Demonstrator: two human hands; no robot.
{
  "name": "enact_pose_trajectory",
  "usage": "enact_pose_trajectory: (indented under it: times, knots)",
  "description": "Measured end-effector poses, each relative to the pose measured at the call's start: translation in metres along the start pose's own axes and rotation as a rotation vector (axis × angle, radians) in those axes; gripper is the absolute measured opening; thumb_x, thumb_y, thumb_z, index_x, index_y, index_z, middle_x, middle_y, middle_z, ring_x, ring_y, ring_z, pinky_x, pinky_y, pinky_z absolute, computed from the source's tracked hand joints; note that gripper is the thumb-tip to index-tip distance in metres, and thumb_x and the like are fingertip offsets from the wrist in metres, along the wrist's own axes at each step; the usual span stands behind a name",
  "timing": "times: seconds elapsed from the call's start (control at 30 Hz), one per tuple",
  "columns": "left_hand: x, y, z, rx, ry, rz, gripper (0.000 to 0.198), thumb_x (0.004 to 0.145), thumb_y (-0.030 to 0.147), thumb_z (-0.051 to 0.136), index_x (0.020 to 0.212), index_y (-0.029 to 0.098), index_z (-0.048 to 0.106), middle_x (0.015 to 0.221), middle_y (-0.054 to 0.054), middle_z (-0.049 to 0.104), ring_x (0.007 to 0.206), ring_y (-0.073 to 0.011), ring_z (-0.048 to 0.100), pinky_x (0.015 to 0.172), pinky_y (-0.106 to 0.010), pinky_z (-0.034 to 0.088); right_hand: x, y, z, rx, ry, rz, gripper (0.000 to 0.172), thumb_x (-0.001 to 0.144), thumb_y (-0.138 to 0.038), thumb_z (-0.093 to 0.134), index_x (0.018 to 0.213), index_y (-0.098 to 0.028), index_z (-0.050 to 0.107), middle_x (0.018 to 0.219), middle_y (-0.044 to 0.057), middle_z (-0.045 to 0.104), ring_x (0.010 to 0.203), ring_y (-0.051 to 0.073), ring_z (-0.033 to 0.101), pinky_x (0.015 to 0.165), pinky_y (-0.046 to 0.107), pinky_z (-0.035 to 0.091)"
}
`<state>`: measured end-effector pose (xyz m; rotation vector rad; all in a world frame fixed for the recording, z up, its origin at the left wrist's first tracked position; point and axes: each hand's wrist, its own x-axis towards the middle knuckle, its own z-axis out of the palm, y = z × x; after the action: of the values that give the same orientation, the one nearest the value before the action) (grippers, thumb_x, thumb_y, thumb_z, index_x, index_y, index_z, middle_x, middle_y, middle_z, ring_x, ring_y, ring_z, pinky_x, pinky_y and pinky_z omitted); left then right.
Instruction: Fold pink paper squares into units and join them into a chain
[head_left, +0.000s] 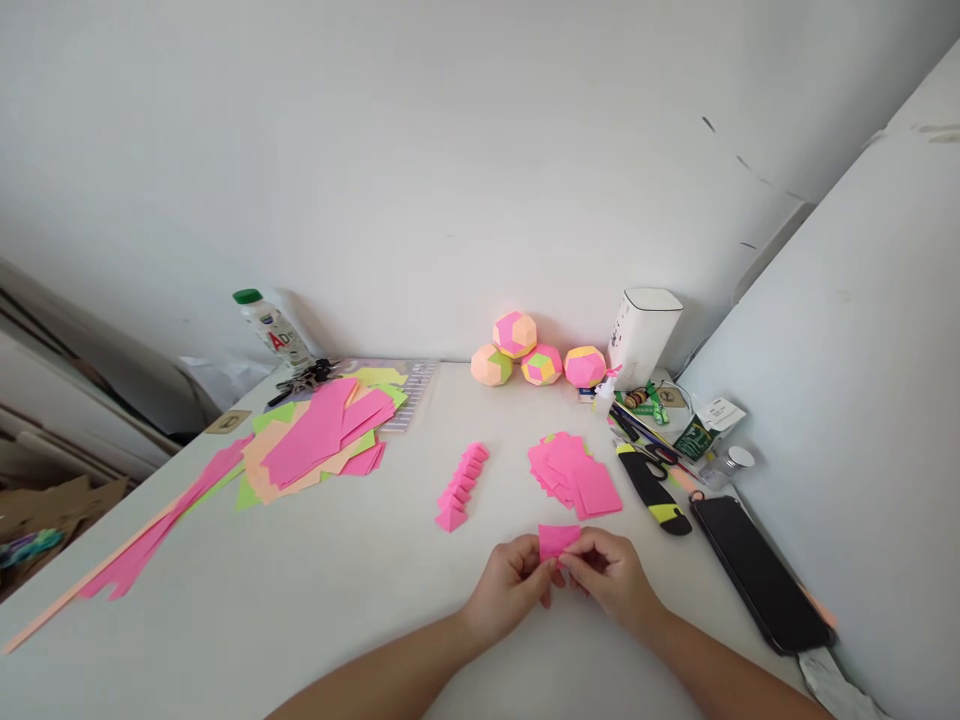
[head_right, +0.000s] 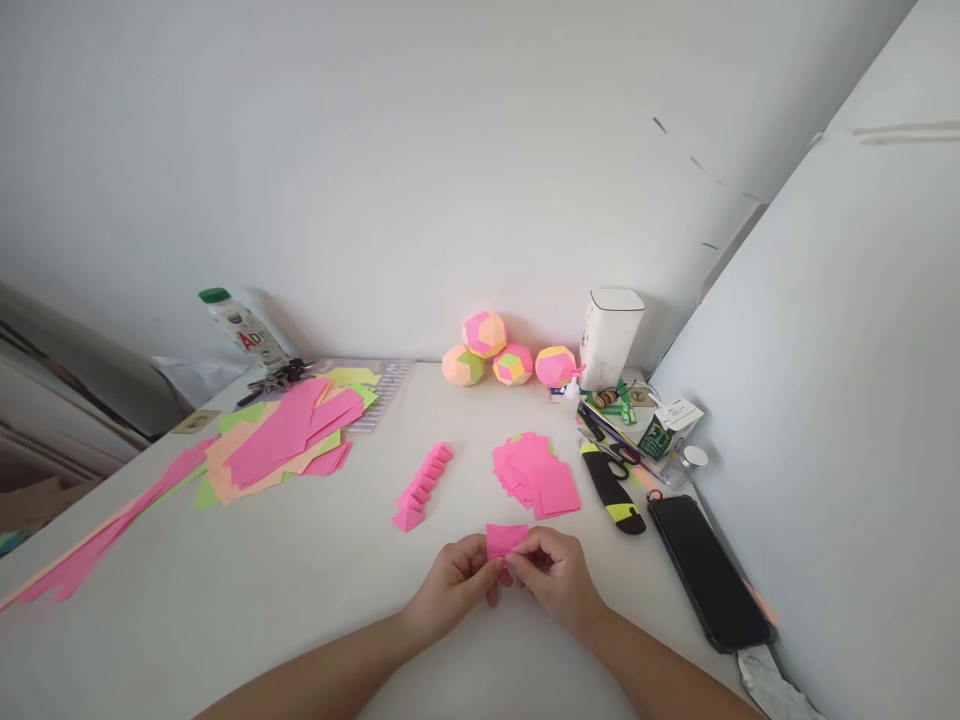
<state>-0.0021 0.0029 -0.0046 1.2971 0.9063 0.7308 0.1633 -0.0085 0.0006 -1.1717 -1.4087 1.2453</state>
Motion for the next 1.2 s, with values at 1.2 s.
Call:
enact_pose_trajectory:
  times: [1.2]
  knots:
    - [0.001,0.000,0.000,-0.056,0.034,-0.012,0.034,0.078,0.048,0.058,0.080,0.014,0.058,0.069,-0.005,0.067,0.048,-0.0101,0.056,0.049,-0.022,0.043,0.003,0.004,-0.006,0.010,-0.134,0.017,0.029,0.086,-0.041,0.053,0.071,-0.017,0.056,0.067,-0.001,0.052,0.049,0.010,0.048,0.044,0.022,0.039]
